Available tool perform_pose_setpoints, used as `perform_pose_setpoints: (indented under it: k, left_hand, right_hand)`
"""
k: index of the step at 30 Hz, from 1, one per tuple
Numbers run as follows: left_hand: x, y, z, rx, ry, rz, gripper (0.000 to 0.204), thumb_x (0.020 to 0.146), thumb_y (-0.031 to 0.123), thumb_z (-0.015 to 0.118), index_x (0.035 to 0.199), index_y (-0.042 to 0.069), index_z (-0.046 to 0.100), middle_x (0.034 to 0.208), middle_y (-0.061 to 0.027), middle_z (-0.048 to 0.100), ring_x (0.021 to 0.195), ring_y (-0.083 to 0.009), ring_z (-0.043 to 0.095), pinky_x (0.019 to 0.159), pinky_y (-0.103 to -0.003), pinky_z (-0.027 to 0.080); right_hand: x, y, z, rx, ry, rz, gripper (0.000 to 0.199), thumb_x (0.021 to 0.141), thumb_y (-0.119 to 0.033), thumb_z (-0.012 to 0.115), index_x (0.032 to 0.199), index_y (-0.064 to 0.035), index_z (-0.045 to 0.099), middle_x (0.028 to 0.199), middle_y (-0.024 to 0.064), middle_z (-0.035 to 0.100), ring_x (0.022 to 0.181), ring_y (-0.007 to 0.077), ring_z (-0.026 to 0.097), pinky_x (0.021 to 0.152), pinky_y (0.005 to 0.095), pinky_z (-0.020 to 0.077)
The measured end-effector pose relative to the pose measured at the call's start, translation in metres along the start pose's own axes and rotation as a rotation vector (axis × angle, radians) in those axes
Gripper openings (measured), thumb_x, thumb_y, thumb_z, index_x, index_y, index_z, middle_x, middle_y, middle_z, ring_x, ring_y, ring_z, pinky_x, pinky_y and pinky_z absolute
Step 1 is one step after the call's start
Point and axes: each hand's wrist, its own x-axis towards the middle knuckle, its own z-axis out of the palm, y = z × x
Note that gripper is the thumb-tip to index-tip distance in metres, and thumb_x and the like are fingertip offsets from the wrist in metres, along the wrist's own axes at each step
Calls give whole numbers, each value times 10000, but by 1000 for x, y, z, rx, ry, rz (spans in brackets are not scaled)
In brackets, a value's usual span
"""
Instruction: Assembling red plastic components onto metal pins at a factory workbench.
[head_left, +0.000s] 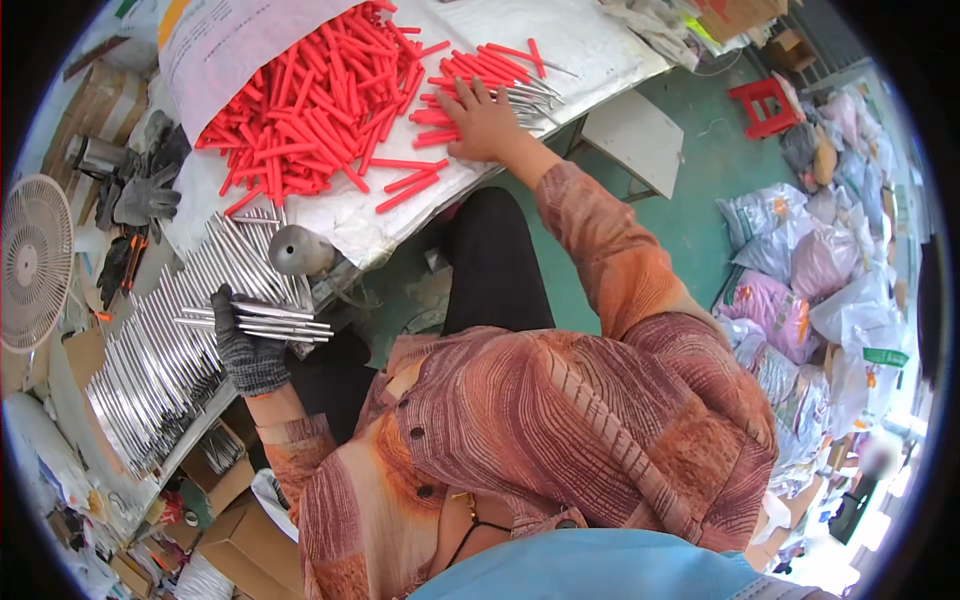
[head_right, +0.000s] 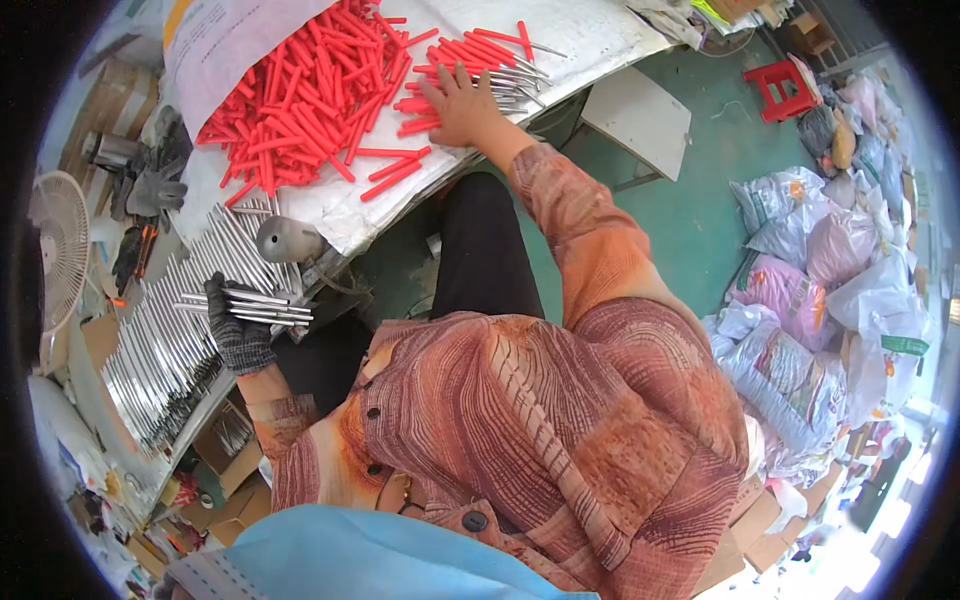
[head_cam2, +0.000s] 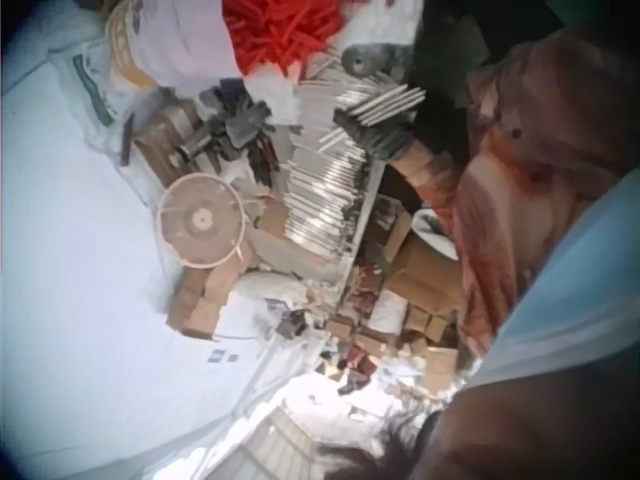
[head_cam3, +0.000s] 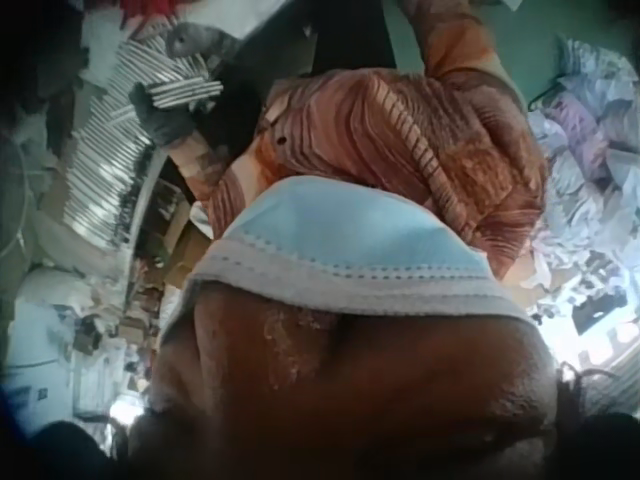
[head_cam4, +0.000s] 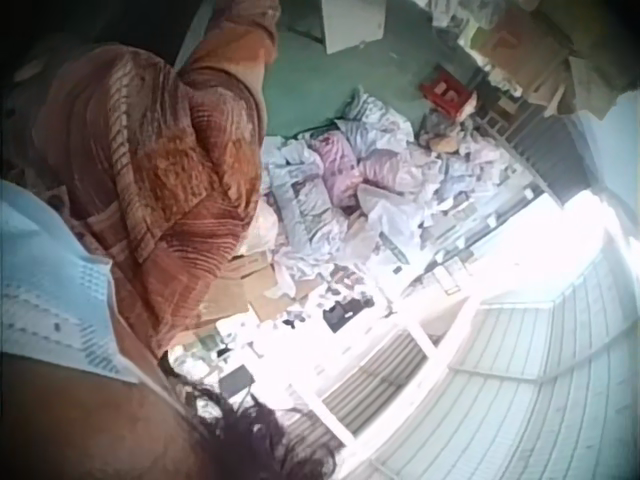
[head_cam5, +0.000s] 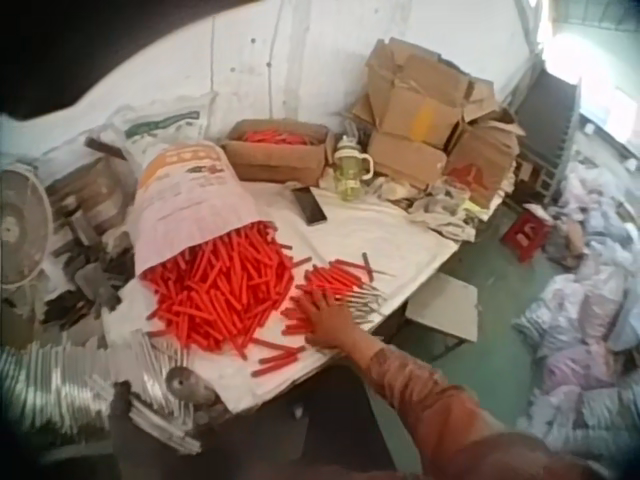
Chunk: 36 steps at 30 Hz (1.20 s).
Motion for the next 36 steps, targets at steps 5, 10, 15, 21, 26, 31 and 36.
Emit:
perform_pose_setpoints:
  k: [5, 10, 15, 21, 26, 31, 36]
  left_hand:
    - [9, 1, -6, 35, -79, 14, 114, 831, 215, 621, 840, 106, 593, 649, 3, 588, 559, -113, 562, 513, -270, 491]
    - [5, 9, -1, 57, 3, 50, 120, 807, 183, 647, 852, 80, 604, 672, -16, 596, 595, -121, 575, 554, -267, 510]
    - [15, 18, -21, 100, 49, 97, 104, 807, 199, 646, 830, 102, 616, 677, 1, 609, 591, -122, 584, 539, -269, 503]
    - [8, 12, -3, 97, 95, 119, 78, 812, 193, 640, 825, 120, 617, 669, 17, 602, 574, -105, 569, 532, -271, 489]
    - [7, 6, -9, 66, 162, 176, 129, 839, 150, 606, 952, 88, 607, 698, 22, 594, 580, -88, 554, 536, -243, 498]
    - [15, 7, -2, 116, 192, 144, 98, 816, 195, 642, 798, 111, 595, 635, 21, 578, 523, -100, 546, 484, -254, 481]
    - [16, 10, 17, 143, 235, 165, 110, 798, 214, 662, 780, 124, 601, 647, 28, 577, 557, -106, 545, 528, -267, 476]
  right_hand:
    - [17, 21, 27, -126, 169, 279, 718, 729, -387, 598, 1363, -238, 296, 1378, 186, 302, 1213, 480, 305, 817, 740, 264]
    - [32, 65, 44, -128, 225, 449, 684, 738, -349, 598, 1348, -226, 313, 1374, 168, 315, 1173, 493, 342, 795, 736, 291]
    - [44, 87, 54, -93, 402, 478, 595, 701, -319, 606, 1249, -178, 421, 1258, 141, 430, 1099, 508, 392, 725, 716, 325]
    - [52, 138, 44, -37, 124, 617, 660, 708, -387, 598, 1285, -164, 366, 1298, 156, 380, 1139, 479, 371, 758, 658, 368]
    - [92, 109, 4, -36, -62, 461, 785, 714, -524, 600, 1328, -115, 332, 1344, 181, 352, 1226, 442, 325, 916, 597, 323]
    - [163, 35, -5, 747, 280, 193, 446, 814, -388, 578, 1036, -1, 565, 910, 227, 593, 889, 293, 606, 710, 350, 489]
    - [153, -24, 48, 858, 304, 397, 587, 761, -497, 523, 1200, -108, 505, 1074, 222, 555, 1005, 364, 532, 872, 455, 394]
